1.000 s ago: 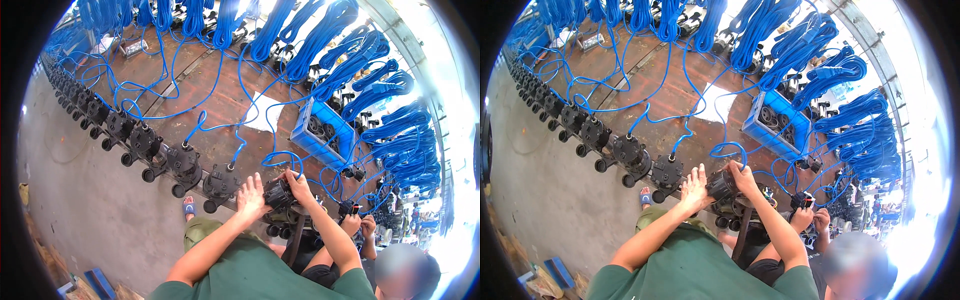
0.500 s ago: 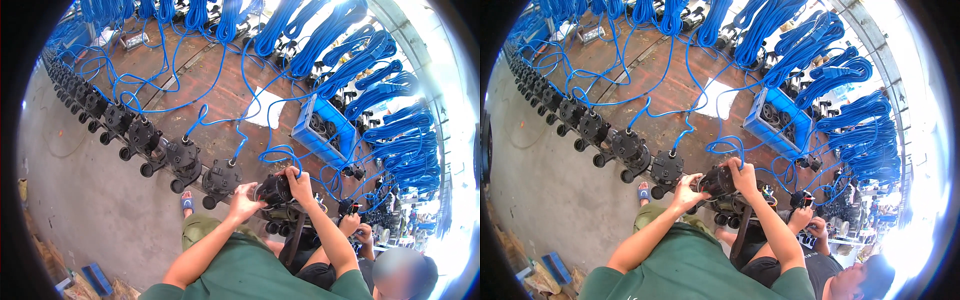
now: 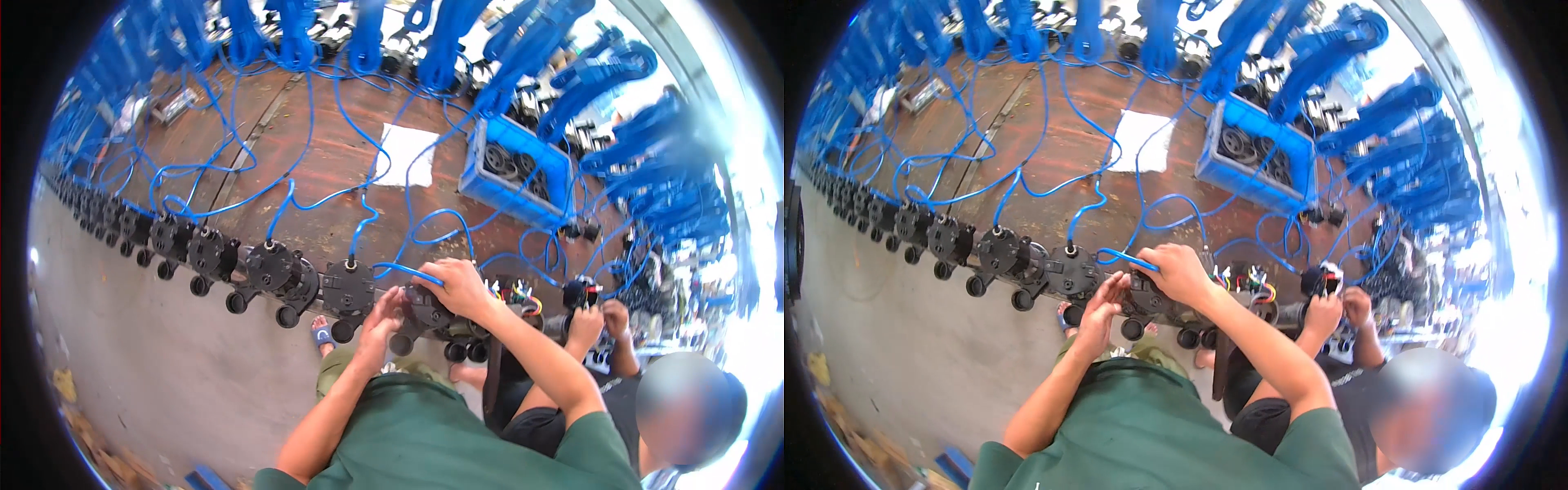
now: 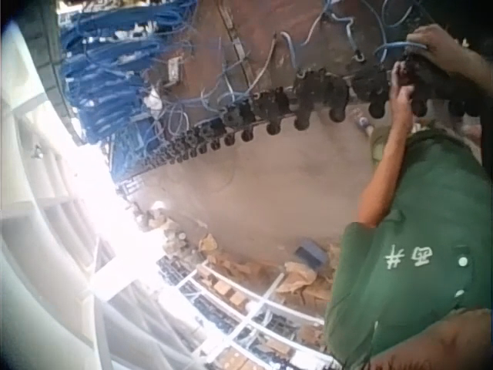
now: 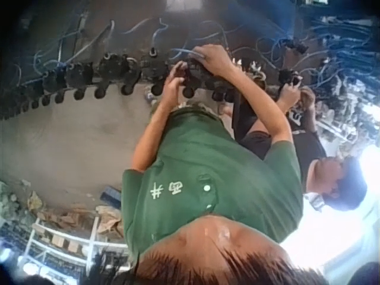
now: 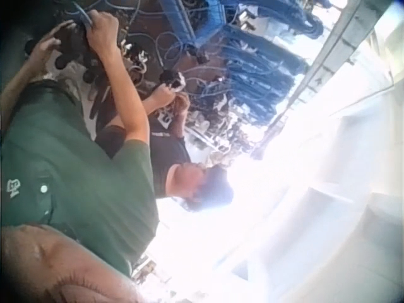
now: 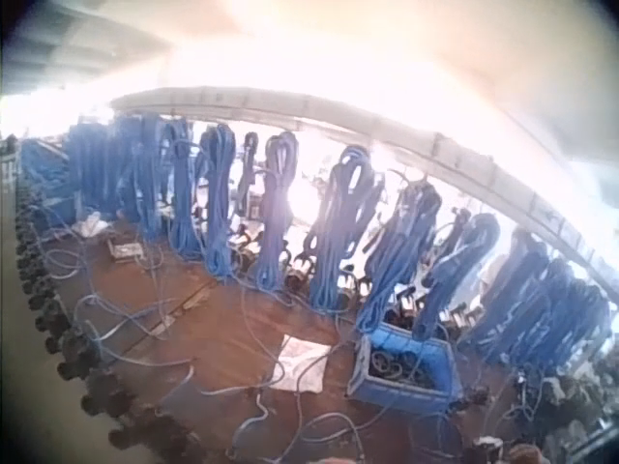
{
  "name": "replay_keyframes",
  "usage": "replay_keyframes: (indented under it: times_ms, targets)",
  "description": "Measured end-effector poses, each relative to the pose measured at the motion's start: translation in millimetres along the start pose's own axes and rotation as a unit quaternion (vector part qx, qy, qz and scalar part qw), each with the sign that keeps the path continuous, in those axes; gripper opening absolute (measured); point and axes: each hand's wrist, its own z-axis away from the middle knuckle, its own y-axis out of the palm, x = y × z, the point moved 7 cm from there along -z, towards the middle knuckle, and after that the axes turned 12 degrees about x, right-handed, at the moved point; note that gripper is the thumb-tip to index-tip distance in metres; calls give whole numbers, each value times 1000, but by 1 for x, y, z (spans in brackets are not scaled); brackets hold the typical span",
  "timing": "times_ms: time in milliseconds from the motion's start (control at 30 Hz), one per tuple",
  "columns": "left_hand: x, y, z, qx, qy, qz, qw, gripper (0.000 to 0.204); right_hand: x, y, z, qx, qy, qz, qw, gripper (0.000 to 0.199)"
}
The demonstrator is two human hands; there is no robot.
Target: The person uses a power screwdriver and a hammer to secure components onto a line of submersible pumps, handling plastic parts and wires.
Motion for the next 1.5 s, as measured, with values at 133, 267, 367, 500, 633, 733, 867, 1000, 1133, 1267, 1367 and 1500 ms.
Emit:
replay_keyframes:
  times_ms: [133,267,367,500,633,733,867,1000,1133,1267,1367,1500]
  targets:
    - [-26,26,-21,28,15,-77,997,77,-8,7,4,-1,16,25,1000,18]
    - [-26,40,-47,70,-48,-255,963,82,-14,7,3,-33,3,-34,999,32]
    - [-26,50,-51,40,-25,-191,980,74,-17,0,6,-54,38,-115,991,29]
    - [-10,23,-49,-8,-2,-254,967,60,-11,-20,-19,10,136,-404,905,30]
    - [-7,35,-54,-4,-18,-220,975,60,-24,-83,-26,-144,121,-584,790,39]
    - [-16,37,-49,-10,-13,-259,966,60,-30,-126,39,-370,240,-251,862,35]
    - [-16,31,-48,-5,-15,-279,960,61,7,-57,151,-353,402,-120,836,28]
    - [-20,40,-53,-1,-34,-272,962,61,27,28,215,-191,555,16,810,67]
    - [-23,40,-53,9,-7,-292,956,62,-8,85,242,-193,588,-143,772,60]
    - [-25,38,-55,11,7,-322,947,64,2,49,230,-228,551,-175,784,31]
    - [-26,38,-55,10,-12,-328,944,62,21,27,234,-212,525,-247,786,24]
    - [-25,39,-56,5,6,-333,943,60,38,13,210,-259,391,-373,801,15]
